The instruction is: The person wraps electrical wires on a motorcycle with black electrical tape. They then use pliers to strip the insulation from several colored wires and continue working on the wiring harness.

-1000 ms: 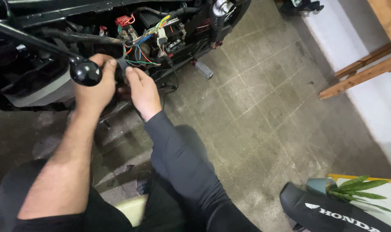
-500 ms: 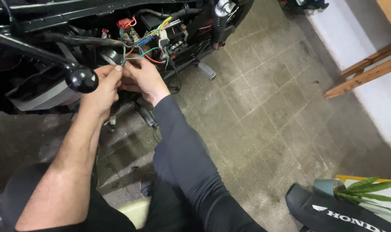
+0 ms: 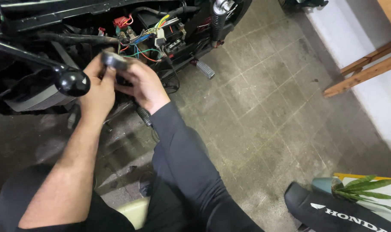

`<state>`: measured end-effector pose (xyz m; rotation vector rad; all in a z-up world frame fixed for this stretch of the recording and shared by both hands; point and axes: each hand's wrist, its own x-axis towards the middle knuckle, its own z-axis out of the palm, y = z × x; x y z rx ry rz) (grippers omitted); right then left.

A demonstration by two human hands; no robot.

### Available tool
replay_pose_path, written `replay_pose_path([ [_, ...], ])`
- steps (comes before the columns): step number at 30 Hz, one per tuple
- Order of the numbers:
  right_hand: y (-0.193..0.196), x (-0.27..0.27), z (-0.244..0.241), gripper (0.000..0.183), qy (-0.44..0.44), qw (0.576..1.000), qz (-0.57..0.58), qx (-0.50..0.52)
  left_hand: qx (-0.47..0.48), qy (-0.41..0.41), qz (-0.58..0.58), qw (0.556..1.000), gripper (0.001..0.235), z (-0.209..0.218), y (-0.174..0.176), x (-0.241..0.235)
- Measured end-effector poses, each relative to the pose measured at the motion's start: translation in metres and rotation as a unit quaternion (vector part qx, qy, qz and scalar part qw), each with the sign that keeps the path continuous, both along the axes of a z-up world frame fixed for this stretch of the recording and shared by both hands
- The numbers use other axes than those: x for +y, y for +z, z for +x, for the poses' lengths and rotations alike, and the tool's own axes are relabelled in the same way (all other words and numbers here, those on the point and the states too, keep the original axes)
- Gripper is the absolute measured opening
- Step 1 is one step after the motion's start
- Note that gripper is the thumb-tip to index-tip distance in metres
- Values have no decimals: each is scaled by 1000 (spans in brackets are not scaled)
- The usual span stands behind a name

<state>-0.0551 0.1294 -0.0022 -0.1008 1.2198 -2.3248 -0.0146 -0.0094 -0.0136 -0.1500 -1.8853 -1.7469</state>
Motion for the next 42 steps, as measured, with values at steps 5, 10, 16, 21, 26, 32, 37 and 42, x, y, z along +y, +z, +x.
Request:
replay_pose_path([
  [5,11,8,14,42,-150,978,126,68,53,176,-288,940,23,18,22,0],
  [10,42,-11,21,45,-171,815,463,304,45,197,-340,918,21,20,39,0],
  [16,5,-18,0,31,-113,952,214,189,-9,171,-314,934,10,15,27,-11],
  [21,-26,-15,9,30,-162,963,141,159,-26,122,-213,969,8,13,30,-8],
  [26,-16,-17,24,25,-183,960,159,141,-28,92,-142,985,5,10,25,-11],
  [32,-13,-16,25,26,-105,989,105,-18,-81,46,-53,994,10,11,18,-14],
  [37,-11,-21,11,29,-48,997,47,-40,-157,-50,104,981,12,9,20,-15],
  [42,-9,-10,-8,30,74,996,-18,-48,-273,-82,212,935,18,4,17,-14],
])
